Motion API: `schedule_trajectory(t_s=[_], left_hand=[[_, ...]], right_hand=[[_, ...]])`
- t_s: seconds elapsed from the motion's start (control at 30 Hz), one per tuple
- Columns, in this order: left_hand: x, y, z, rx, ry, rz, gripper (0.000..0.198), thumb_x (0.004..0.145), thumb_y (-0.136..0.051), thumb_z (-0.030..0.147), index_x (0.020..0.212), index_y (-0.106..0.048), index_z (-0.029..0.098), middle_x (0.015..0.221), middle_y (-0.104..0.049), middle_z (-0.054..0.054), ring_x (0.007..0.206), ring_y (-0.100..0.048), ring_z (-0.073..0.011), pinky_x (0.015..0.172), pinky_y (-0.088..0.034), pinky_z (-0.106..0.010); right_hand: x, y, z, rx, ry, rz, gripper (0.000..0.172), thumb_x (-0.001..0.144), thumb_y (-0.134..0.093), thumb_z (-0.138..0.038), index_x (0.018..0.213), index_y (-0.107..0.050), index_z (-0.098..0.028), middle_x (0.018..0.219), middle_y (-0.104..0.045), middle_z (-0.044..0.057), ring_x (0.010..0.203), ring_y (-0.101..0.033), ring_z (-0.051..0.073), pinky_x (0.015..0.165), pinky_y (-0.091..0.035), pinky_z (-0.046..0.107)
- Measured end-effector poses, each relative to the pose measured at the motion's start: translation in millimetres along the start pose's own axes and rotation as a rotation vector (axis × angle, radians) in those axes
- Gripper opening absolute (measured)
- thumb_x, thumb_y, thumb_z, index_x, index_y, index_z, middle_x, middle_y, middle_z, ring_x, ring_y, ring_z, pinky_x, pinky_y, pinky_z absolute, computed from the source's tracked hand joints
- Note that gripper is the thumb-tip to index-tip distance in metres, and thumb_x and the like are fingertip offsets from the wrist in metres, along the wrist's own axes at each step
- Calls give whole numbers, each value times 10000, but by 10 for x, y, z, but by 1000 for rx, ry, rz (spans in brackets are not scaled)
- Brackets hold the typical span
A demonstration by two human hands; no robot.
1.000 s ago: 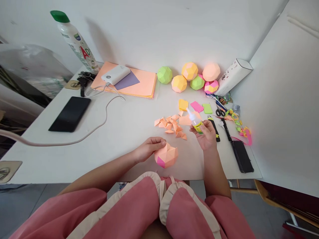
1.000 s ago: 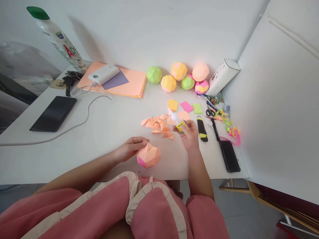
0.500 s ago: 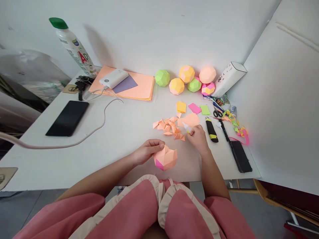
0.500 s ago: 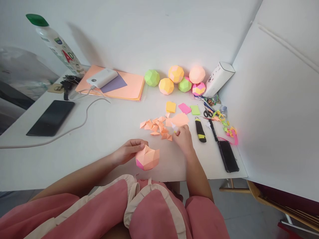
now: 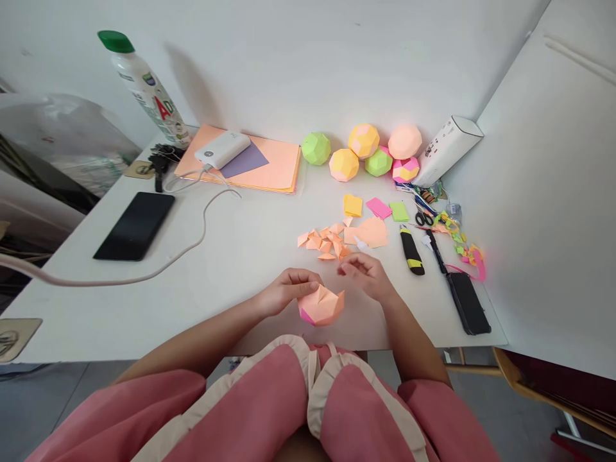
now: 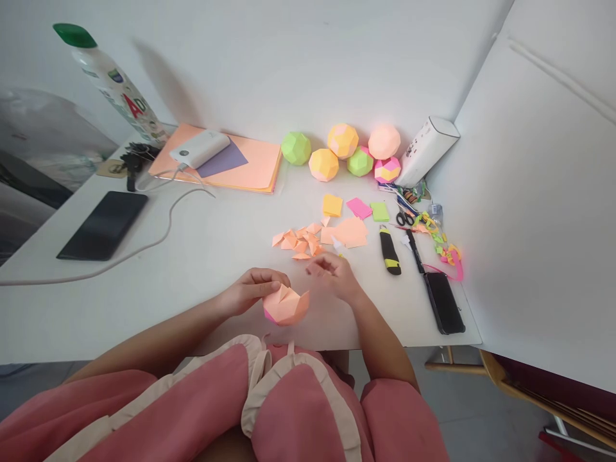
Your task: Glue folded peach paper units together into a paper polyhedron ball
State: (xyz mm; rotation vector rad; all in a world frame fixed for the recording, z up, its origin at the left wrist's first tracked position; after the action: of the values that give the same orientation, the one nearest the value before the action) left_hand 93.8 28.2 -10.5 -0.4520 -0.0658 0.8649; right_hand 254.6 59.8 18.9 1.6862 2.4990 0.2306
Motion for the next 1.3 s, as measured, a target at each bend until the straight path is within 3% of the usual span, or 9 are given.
schedule_trajectory(t_s=[0.07, 0.13, 0.23, 0.33, 0.47, 0.67, 0.93, 1.3], left_hand=[[-8, 2, 20, 41, -19, 3, 297, 828, -601, 370, 677, -603, 115, 693, -550, -33, 630, -473, -125, 576, -337, -259], [-17, 3, 41, 86, -35, 2, 294, 840, -588, 369, 696, -608, 113, 695, -546, -30, 630, -471, -123, 576, -344, -260], [-28, 4, 80, 155, -67, -6, 288, 857, -567, 363, 723, -612, 112, 718, -549, -31, 628, -469, -118, 571, -349, -257], [-31, 9, 133, 230, -122, 0, 275, 866, -555, 346, 726, -610, 116, 758, -563, -37, 633, -470, -113, 567, -350, -251], [-29, 27, 174, 310, -169, 33, 281, 869, -546, 337, 694, -594, 122, 751, -564, -32, 615, -454, -103, 555, -344, -243], [-23, 59, 158, 378, -116, 90, 315, 861, -530, 392, 700, -595, 130, 779, -588, -49, 626, -475, -113, 547, -365, -242], [-16, 51, 169, 339, -103, 123, 291, 842, -541, 367, 670, -587, 136, 752, -586, -43, 621, -493, -118, 543, -373, -245], [-17, 38, 185, 366, -76, 138, 341, 833, -535, 436, 671, -560, 136, 736, -557, -36, 621, -473, -117, 545, -365, -244]], right_hand=[[-38, -207, 49, 196, -134, -218, 224, 826, -613, -392, 831, -629, -169, 805, -650, 39, 761, -616, 148, 729, -495, 311], [-73, -331, 119, 307, -267, -342, 233, 779, -676, -378, 879, -645, -169, 838, -657, 25, 757, -612, 122, 706, -486, 269], [-95, -401, 249, 431, -437, -388, 282, 684, -771, -324, 890, -651, -173, 835, -648, -3, 730, -602, 87, 655, -465, 211], [-89, -414, 329, 521, -495, -365, 296, 622, -814, -268, 849, -651, -173, 783, -650, -17, 695, -606, 78, 633, -465, 197], [-59, -372, 295, 448, -359, -300, 269, 630, -805, -216, 867, -683, -181, 775, -665, -16, 698, -610, 82, 653, -483, 211], [-75, -290, 181, 214, -184, -223, 172, 693, -753, -248, 846, -714, -180, 791, -700, 23, 740, -640, 136, 680, -529, 280], [-70, -265, 35, 22, 19, -162, 100, 722, -719, -230, 815, -733, -196, 737, -704, 16, 682, -635, 130, 620, -534, 255], [-56, -258, 35, 11, 25, -180, 101, 756, -694, -282, 730, -691, -184, 716, -675, 24, 660, -609, 130, 609, -508, 266]])
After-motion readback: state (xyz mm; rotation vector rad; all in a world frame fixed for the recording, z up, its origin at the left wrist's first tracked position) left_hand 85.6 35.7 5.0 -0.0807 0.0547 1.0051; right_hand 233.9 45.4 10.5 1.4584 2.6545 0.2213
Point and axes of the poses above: each hand's wrist, its own x-axis towards the middle knuckle, its own y-axis out of the back of the hand, z = x × y, the point moved 6 cm from there along x, towards the middle knuckle
